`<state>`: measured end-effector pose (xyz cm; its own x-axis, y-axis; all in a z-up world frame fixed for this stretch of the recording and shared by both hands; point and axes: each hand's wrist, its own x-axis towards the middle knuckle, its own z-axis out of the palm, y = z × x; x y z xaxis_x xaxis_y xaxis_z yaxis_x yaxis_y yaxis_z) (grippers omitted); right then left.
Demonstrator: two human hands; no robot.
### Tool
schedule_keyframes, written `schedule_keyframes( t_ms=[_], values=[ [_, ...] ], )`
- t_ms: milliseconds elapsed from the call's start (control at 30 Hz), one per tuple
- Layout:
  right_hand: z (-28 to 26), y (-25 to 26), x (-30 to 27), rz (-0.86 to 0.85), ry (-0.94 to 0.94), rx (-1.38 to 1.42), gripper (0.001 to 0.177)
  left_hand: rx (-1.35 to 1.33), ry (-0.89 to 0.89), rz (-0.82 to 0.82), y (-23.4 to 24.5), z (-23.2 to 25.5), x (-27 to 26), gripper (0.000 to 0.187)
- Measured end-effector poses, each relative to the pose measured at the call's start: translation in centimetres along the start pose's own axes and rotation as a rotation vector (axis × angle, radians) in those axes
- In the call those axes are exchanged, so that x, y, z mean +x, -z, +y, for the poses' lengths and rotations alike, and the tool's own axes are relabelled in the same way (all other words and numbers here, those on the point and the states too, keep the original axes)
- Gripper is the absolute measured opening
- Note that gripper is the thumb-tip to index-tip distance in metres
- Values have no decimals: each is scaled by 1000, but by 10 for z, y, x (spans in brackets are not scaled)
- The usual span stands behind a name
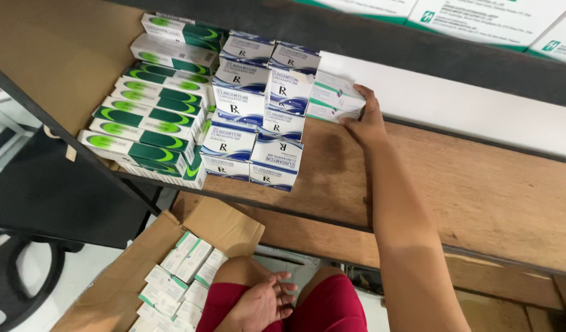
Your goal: The person sits on a plastic chair and repeatedly picks up small white boxes from a cardboard box on the floor, then places them in neat rows on a wooden shelf above. The person handles the boxes one at a time and arranges them in organized stacks.
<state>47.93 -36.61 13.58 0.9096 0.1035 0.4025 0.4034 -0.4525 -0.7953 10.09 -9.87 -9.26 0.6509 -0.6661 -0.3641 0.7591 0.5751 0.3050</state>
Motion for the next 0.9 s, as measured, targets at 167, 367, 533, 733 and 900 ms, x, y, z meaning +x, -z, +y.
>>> schedule_keyframes(
  t_ms=[167,367,533,733,900],
  values=[
    [6,3,2,58,-327,283,60,12,-14,-47,0,2,-6,44],
    [22,26,2,-47,-50,280,56,31,-9,-49,-1,3,-8,45],
    [15,20,1,-85,-164,182,52,35,-3,-7,-2,4,-5,46],
    [1,3,-3,-71,-99,168,90,42,-20,-26,-5,3,-8,49],
    [-9,-1,-6,11,-130,-162,90,55,-20,-13,-9,6,-8,50]
  ],
)
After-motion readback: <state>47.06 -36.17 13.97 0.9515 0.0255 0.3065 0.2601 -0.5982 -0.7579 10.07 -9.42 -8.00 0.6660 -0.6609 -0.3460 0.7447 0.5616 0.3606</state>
